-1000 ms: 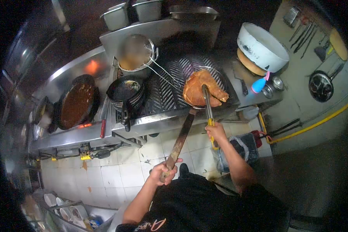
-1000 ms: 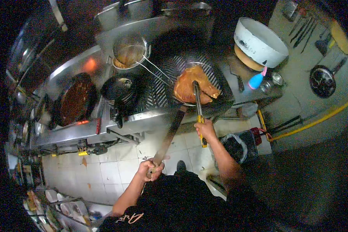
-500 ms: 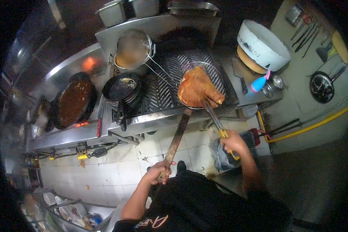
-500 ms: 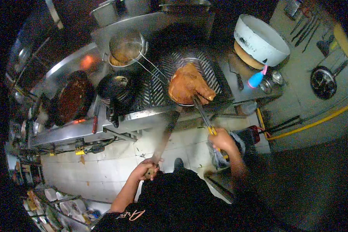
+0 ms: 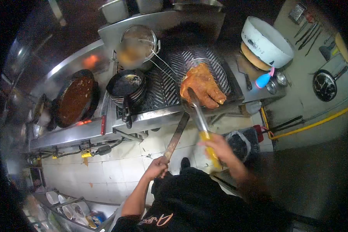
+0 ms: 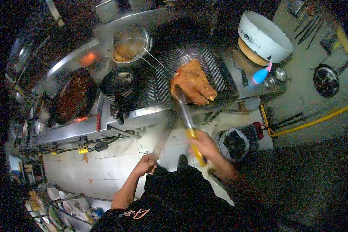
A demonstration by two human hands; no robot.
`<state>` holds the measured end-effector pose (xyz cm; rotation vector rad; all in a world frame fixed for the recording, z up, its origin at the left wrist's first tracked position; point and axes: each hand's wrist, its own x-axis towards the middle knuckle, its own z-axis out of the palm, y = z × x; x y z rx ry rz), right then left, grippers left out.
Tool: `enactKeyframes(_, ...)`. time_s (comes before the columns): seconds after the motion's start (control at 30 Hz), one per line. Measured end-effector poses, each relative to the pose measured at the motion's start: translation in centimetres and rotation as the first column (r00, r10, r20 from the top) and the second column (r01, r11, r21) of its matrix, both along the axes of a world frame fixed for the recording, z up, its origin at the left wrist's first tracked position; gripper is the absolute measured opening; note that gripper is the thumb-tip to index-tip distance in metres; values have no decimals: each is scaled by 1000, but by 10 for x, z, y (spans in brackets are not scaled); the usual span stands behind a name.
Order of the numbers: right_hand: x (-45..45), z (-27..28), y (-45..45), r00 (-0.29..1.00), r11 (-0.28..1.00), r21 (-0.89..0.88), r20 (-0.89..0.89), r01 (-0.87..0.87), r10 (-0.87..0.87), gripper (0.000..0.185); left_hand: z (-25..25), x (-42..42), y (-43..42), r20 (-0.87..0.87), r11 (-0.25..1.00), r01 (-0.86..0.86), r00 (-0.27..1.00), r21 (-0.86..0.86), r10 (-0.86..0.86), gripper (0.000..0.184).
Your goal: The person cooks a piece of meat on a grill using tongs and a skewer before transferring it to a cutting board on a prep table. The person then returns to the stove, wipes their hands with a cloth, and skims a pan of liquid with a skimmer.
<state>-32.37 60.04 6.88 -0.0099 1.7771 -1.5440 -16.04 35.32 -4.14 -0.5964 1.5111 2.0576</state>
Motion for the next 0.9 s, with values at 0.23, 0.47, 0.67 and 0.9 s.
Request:
enactKeyframes(0.23, -79, -78, -164, 957, 937, -222, 169, 268, -234, 26, 28, 0, 37, -12, 986, 12, 1000, -166, -14, 29)
enactKeyframes(0.47, -121, -71, -240, 796, 759, -307, 426, 574, -430, 28, 35, 2, 44, -77, 975, 1, 997, -224, -19, 34)
enactKeyframes(0.67, -57, -5, -286, 928, 751, -546, 192, 372, -320, 18, 26, 3, 35, -131, 987, -8, 991, -160, -13, 32)
enactKeyframes(0.9, -58, -9, -275, 899, 835, -369, 325, 408, -295, 36, 33, 2, 28, -138, 951, 49, 986, -306, -95, 39)
